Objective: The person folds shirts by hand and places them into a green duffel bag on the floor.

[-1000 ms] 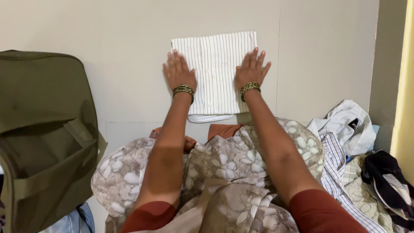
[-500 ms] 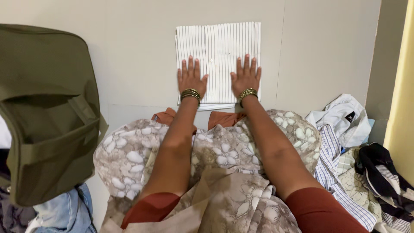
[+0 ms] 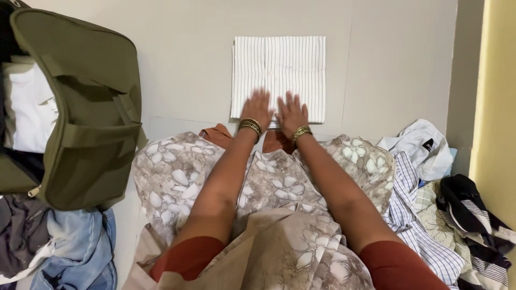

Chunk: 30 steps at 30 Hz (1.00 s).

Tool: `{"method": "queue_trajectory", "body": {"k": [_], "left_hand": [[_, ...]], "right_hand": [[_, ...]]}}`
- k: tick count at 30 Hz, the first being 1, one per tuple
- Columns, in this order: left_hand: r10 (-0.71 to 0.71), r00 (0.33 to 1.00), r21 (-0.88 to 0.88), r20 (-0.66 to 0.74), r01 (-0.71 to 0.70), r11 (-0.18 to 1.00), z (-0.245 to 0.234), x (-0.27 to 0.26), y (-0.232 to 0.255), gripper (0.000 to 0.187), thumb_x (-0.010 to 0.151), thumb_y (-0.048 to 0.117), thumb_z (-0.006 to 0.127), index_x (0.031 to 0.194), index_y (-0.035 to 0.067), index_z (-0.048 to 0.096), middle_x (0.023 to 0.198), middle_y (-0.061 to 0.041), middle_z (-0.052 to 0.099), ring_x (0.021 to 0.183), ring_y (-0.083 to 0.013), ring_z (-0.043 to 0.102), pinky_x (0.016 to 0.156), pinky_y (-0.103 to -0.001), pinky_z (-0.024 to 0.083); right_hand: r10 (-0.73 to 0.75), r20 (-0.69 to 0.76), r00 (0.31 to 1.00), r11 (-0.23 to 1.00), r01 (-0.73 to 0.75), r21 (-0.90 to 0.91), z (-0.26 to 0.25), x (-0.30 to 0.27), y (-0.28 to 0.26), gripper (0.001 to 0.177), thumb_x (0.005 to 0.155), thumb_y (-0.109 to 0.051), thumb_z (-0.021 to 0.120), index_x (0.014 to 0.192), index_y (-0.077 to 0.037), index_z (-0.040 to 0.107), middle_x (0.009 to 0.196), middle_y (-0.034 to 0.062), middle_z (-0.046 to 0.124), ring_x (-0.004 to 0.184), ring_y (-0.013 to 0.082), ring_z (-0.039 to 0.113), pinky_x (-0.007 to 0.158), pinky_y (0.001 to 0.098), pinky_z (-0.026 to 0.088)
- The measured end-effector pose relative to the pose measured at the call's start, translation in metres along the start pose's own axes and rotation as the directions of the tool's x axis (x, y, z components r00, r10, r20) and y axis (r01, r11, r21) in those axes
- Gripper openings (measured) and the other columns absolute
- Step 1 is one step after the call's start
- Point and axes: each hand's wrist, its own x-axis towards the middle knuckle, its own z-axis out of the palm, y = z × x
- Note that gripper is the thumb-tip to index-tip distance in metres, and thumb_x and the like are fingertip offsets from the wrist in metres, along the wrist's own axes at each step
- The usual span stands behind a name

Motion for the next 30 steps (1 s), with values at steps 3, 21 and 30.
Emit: {"method": "queue_trajectory", "body": {"k": [3,21,30], "left_hand": [[-0.008,0.976,-0.021,0.217,0.013,1.000,-0.014,-0.022,0.003,0.077,0.102,0.061,0.028,0.164,0.024,-0.001,0.172,0.000,-0.008,0.159,-0.0246,-0.004,0.127,-0.047,0.006],[0.126,0.971,0.124,0.205,-0.153,0.980,-0.023,-0.047,-0.002,0.087,0.094,0.047,0.056,0.164,0.025,0.010,0.171,-0.006,0.000,0.157,-0.0279,0.003,0.124,-0.051,0.014],[0.208,0.969,0.074,-0.136,-0.200,0.977,0.035,-0.008,-0.018,0.044,0.097,0.014,0.053,0.140,0.020,0.051,0.155,-0.012,0.039,0.140,-0.0344,0.039,0.106,-0.051,0.041]], "right_hand": [[0.043,0.118,0.992,0.999,-0.044,0.003,-0.008,-0.009,-0.001,0.074,0.101,-0.062,0.025,0.165,-0.028,0.007,0.171,0.0040,-0.009,0.157,0.0295,-0.007,0.125,0.0556,0.006],[0.302,0.097,0.948,0.944,-0.312,0.111,-0.013,-0.002,0.035,0.073,0.100,-0.058,0.038,0.161,-0.021,0.019,0.170,0.0058,0.003,0.156,0.0298,0.002,0.122,0.0583,0.010],[-0.044,-0.086,0.995,0.998,0.046,0.030,-0.003,-0.013,0.004,0.072,0.096,-0.056,0.059,0.155,-0.024,0.035,0.167,0.0071,0.025,0.154,0.0307,0.020,0.120,0.0567,0.023]]}}
